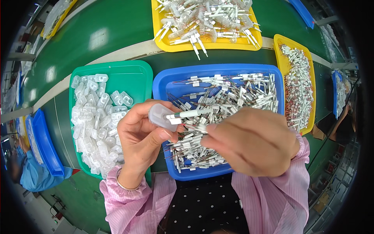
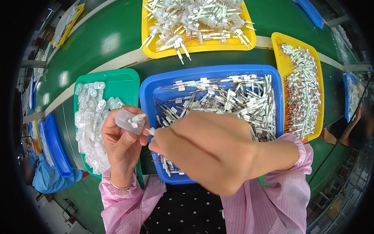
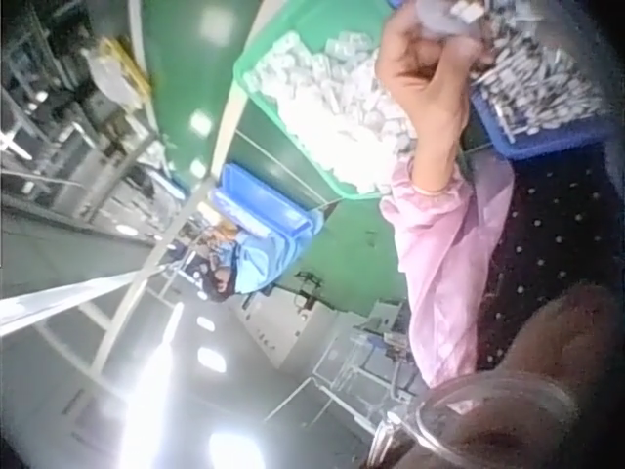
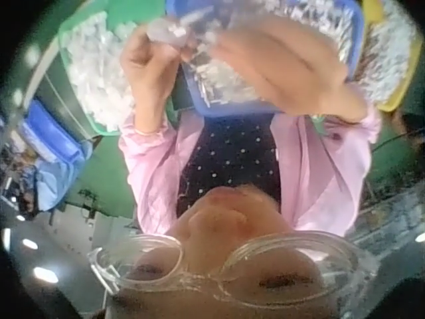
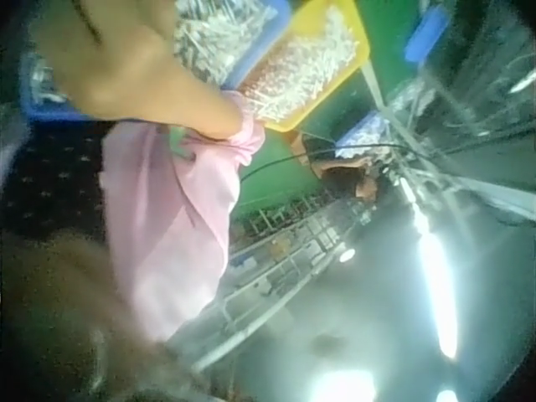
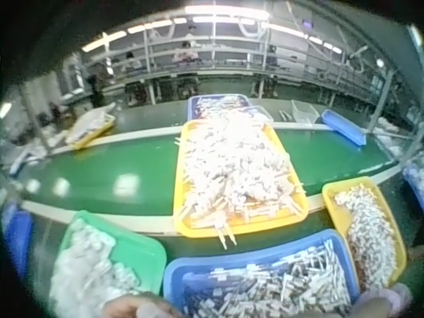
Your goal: The person assembles small white plastic components by hand, inserting a metal pin into a plastic base to create an assembled component.
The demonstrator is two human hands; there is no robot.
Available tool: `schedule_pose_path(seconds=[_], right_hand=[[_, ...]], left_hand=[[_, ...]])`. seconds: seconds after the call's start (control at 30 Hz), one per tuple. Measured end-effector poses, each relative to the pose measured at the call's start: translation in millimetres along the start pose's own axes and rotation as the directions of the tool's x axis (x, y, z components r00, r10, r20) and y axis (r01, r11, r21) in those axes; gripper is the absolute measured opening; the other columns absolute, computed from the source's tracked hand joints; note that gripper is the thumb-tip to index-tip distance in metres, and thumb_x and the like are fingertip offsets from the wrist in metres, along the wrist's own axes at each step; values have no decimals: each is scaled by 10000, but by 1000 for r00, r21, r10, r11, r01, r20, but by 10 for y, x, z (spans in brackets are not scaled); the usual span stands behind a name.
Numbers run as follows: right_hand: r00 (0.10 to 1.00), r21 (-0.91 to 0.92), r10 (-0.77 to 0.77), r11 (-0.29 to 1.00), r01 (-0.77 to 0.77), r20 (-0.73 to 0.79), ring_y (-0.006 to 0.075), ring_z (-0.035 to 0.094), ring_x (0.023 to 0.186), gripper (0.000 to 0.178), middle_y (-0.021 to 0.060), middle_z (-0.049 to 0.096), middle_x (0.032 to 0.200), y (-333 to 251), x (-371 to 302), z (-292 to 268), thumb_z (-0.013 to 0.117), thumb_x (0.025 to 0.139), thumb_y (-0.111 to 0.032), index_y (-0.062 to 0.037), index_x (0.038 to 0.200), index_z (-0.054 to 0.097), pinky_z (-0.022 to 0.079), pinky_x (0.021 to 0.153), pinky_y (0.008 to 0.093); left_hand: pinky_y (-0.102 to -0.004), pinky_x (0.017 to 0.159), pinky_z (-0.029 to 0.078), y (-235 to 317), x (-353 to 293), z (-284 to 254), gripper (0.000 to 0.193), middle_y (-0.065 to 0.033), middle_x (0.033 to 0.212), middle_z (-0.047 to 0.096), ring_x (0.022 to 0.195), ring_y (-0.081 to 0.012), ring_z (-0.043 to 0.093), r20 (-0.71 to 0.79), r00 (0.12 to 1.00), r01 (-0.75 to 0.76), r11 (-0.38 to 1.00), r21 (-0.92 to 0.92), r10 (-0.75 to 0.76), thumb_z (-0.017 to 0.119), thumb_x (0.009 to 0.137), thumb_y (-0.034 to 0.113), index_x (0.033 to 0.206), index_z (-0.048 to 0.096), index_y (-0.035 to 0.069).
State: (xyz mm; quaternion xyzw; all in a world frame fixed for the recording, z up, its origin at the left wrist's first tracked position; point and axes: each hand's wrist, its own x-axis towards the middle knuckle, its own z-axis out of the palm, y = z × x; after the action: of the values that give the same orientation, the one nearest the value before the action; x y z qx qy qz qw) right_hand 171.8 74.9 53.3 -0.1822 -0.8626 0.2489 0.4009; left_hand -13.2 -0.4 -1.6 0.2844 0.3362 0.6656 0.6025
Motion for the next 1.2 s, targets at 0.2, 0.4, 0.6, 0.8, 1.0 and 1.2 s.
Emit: schedule_pose_path(seconds=[0.2,0.4,0.6,0.8,1.0,1.2], right_hand=[[989,-159,-149,977,145,-14,155,582,516,228,100,627,718,57,-21,35,752,572,18,48,769,642,471,404,225],[999,-15,12,1000,-11,37,185,626,567,210,121,648,751,-43,-31,65,702,631,55,54,832,640,500,451,229],[979,224,180,954,-198,97,185,620,548,143,139,637,715,114,-10,65,672,692,44,47,829,632,487,458,244],[939,458,320,821,-341,125,143,599,497,71,102,621,653,180,-69,203,675,727,18,28,780,629,472,429,239],[863,590,463,646,-484,202,116,588,475,68,83,602,591,152,-89,283,678,734,9,36,753,619,453,416,221],[856,429,507,755,-496,98,99,571,456,66,79,583,564,29,-166,357,680,730,5,23,741,618,439,411,215]], left_hand=[[-298,629,565,-10,-12,-20,332,-228,1023,564,783,-240,641,14,999,-47,997,55,46,664,764,-1,1050,514,-76],[-302,638,565,-10,-8,-11,324,-233,1016,564,788,-241,641,35,998,-58,996,62,56,656,766,-12,1049,512,-76],[-295,644,564,1,-21,11,319,-224,1017,568,808,-245,640,62,998,-37,996,80,33,663,740,-55,1028,527,-76],[-328,760,521,-35,-20,-30,370,-177,974,600,894,-242,617,77,991,-120,979,165,108,731,680,-27,1004,554,-59],[-319,759,477,-28,9,-53,324,-156,936,618,854,-209,584,109,989,-117,983,144,101,755,655,-17,931,585,-32],[-329,737,464,-4,53,-103,309,-157,887,626,833,-227,576,230,947,-304,857,415,224,750,649,-43,912,587,-36]])
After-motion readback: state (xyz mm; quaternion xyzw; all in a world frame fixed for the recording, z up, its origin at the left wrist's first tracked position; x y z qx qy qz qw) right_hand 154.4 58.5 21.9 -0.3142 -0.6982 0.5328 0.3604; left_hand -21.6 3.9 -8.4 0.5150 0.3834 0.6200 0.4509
